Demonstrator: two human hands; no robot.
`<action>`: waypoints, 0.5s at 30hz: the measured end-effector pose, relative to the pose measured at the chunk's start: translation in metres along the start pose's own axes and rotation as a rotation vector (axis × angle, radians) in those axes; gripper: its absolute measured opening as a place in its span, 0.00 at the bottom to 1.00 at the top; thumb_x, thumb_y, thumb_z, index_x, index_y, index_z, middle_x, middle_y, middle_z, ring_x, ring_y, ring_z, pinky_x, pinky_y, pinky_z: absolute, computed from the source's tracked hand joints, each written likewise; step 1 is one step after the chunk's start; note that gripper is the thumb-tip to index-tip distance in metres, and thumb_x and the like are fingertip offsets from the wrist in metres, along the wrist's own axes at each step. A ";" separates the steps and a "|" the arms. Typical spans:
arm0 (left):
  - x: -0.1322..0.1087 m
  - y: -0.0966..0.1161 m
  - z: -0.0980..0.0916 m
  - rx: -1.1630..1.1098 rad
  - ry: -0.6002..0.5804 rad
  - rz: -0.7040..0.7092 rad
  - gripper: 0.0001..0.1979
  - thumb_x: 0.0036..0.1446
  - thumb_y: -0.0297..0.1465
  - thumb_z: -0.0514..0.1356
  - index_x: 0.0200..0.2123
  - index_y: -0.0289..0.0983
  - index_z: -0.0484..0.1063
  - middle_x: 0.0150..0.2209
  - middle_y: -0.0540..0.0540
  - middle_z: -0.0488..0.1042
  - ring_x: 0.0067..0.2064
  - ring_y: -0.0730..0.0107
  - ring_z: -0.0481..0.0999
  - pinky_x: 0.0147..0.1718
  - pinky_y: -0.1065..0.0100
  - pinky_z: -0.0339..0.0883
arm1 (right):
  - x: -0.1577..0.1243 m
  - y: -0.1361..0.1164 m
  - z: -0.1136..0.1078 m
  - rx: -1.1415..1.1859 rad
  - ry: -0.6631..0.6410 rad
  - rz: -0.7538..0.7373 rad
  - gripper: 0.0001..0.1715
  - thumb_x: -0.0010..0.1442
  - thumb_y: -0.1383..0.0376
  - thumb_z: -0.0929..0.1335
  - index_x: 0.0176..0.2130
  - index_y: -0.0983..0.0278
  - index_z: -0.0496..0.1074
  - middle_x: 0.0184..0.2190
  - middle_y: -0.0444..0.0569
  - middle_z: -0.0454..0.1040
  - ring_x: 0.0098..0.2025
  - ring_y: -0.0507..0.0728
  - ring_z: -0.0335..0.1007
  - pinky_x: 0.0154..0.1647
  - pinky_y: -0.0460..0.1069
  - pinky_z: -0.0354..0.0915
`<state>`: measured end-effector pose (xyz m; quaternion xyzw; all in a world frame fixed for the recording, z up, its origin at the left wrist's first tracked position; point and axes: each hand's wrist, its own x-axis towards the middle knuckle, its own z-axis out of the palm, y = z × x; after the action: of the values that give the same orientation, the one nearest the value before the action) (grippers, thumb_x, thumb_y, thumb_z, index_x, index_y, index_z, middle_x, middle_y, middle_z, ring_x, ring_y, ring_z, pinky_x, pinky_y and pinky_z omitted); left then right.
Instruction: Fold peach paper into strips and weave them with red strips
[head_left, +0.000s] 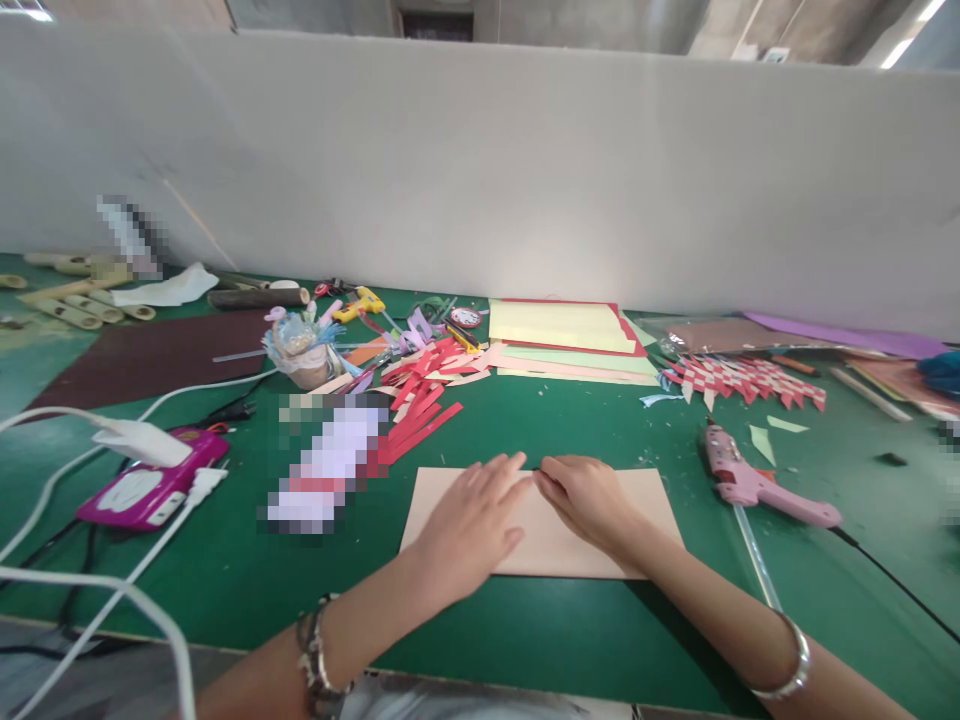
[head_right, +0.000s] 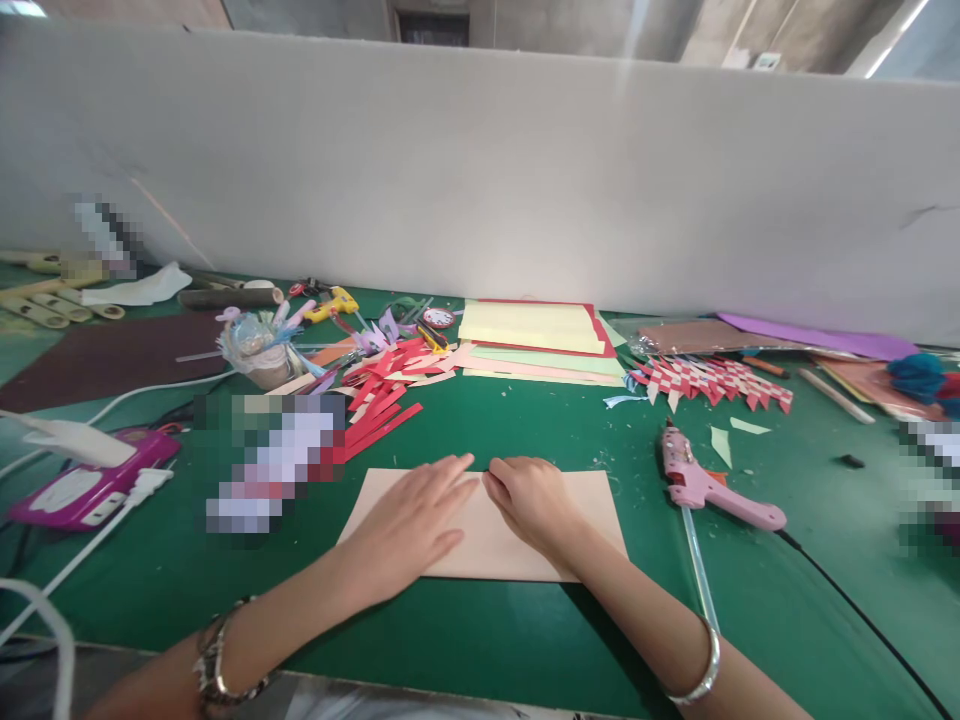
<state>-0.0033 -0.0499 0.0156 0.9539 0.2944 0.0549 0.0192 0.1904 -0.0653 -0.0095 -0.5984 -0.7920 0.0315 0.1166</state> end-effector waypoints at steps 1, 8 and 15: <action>-0.001 0.004 0.006 -0.038 -0.013 0.029 0.24 0.59 0.35 0.53 0.57 0.35 0.56 0.61 0.41 0.54 0.61 0.58 0.54 0.55 0.57 0.52 | 0.000 0.000 0.000 0.006 0.002 -0.002 0.18 0.63 0.64 0.55 0.25 0.64 0.64 0.22 0.46 0.69 0.23 0.50 0.60 0.25 0.46 0.44; -0.020 -0.008 0.016 -0.135 -0.098 0.089 0.26 0.61 0.40 0.48 0.61 0.39 0.50 0.64 0.45 0.47 0.64 0.61 0.46 0.59 0.55 0.44 | 0.000 0.000 -0.001 -0.018 -0.007 -0.008 0.18 0.63 0.64 0.55 0.24 0.63 0.62 0.21 0.45 0.68 0.23 0.50 0.59 0.24 0.47 0.43; -0.065 -0.037 0.008 -0.105 -0.069 0.015 0.25 0.63 0.36 0.46 0.62 0.44 0.46 0.64 0.48 0.47 0.63 0.62 0.49 0.58 0.58 0.49 | -0.001 0.001 0.000 -0.047 -0.027 -0.020 0.18 0.63 0.65 0.55 0.24 0.63 0.61 0.21 0.44 0.67 0.22 0.50 0.57 0.24 0.47 0.43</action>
<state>-0.0768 -0.0564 -0.0009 0.9551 0.2831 0.0373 0.0790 0.1912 -0.0659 -0.0092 -0.5927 -0.7999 0.0198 0.0921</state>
